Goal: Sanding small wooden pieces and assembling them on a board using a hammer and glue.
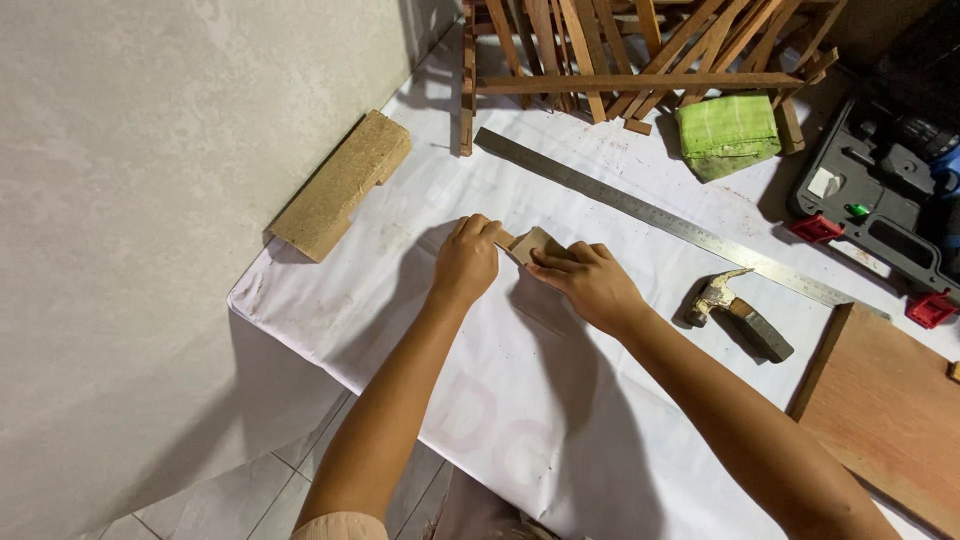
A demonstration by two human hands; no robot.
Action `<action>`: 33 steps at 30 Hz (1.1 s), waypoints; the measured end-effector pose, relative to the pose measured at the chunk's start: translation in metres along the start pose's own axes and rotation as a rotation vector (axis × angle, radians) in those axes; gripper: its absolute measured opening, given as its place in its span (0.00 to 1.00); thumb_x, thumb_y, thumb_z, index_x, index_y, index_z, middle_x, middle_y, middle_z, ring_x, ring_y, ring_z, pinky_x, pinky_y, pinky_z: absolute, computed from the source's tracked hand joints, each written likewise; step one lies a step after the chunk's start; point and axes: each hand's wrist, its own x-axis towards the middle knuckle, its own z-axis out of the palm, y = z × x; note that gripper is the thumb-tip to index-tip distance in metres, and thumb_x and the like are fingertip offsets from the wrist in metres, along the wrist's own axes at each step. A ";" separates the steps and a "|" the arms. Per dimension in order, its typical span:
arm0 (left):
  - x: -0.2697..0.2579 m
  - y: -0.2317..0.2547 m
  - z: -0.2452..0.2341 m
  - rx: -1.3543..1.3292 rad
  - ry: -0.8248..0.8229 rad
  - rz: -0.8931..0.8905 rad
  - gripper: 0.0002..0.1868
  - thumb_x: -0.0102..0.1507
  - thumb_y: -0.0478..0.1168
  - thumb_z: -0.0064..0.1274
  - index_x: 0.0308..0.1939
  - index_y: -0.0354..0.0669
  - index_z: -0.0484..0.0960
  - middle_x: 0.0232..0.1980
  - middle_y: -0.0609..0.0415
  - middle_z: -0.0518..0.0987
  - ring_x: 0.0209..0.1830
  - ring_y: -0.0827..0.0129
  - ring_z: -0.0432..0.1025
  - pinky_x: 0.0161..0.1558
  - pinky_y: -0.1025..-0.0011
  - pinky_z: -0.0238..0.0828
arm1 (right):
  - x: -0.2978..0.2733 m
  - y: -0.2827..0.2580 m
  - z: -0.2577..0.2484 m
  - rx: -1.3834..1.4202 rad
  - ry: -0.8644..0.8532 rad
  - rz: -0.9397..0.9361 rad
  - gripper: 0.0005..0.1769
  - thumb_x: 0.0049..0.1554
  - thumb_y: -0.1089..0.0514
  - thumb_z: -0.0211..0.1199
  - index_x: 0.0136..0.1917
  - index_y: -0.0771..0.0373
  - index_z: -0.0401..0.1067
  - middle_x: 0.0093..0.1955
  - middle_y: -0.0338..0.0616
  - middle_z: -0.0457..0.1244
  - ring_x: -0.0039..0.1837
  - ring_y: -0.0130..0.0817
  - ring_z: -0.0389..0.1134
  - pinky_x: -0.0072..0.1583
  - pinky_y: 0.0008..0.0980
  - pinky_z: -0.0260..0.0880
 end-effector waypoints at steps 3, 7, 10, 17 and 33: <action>0.004 0.002 -0.006 0.001 -0.025 -0.011 0.22 0.61 0.29 0.50 0.60 0.30 0.79 0.49 0.44 0.79 0.53 0.55 0.74 0.53 0.62 0.75 | 0.036 -0.009 0.013 -0.012 0.059 0.000 0.32 0.53 0.65 0.58 0.69 0.43 0.73 0.73 0.25 0.63 0.66 0.32 0.64 0.66 0.34 0.60; 0.000 -0.006 -0.004 -0.015 -0.031 -0.034 0.25 0.62 0.30 0.51 0.64 0.30 0.75 0.50 0.41 0.79 0.53 0.51 0.74 0.52 0.60 0.75 | 0.051 -0.012 0.018 0.014 0.040 0.036 0.29 0.57 0.63 0.57 0.70 0.43 0.72 0.73 0.25 0.63 0.66 0.33 0.64 0.66 0.34 0.60; -0.001 -0.011 -0.001 -0.040 -0.043 -0.016 0.25 0.62 0.29 0.49 0.65 0.31 0.74 0.52 0.42 0.79 0.55 0.52 0.74 0.55 0.61 0.75 | 0.048 -0.009 0.019 0.029 0.037 0.053 0.28 0.59 0.62 0.56 0.71 0.40 0.71 0.74 0.23 0.62 0.65 0.33 0.63 0.66 0.34 0.60; 0.025 0.016 -0.010 -0.234 -0.146 -0.203 0.27 0.64 0.37 0.52 0.68 0.39 0.74 0.56 0.44 0.81 0.53 0.52 0.75 0.62 0.59 0.71 | 0.033 0.017 -0.004 0.064 0.065 0.013 0.31 0.54 0.61 0.59 0.70 0.41 0.72 0.74 0.21 0.61 0.65 0.37 0.62 0.67 0.35 0.61; 0.062 0.042 0.023 -0.312 -0.338 -0.003 0.36 0.60 0.38 0.57 0.74 0.48 0.68 0.64 0.48 0.78 0.67 0.58 0.69 0.75 0.44 0.46 | 0.002 0.076 -0.007 0.148 0.138 0.126 0.28 0.54 0.50 0.67 0.68 0.48 0.74 0.76 0.31 0.61 0.65 0.41 0.62 0.68 0.40 0.62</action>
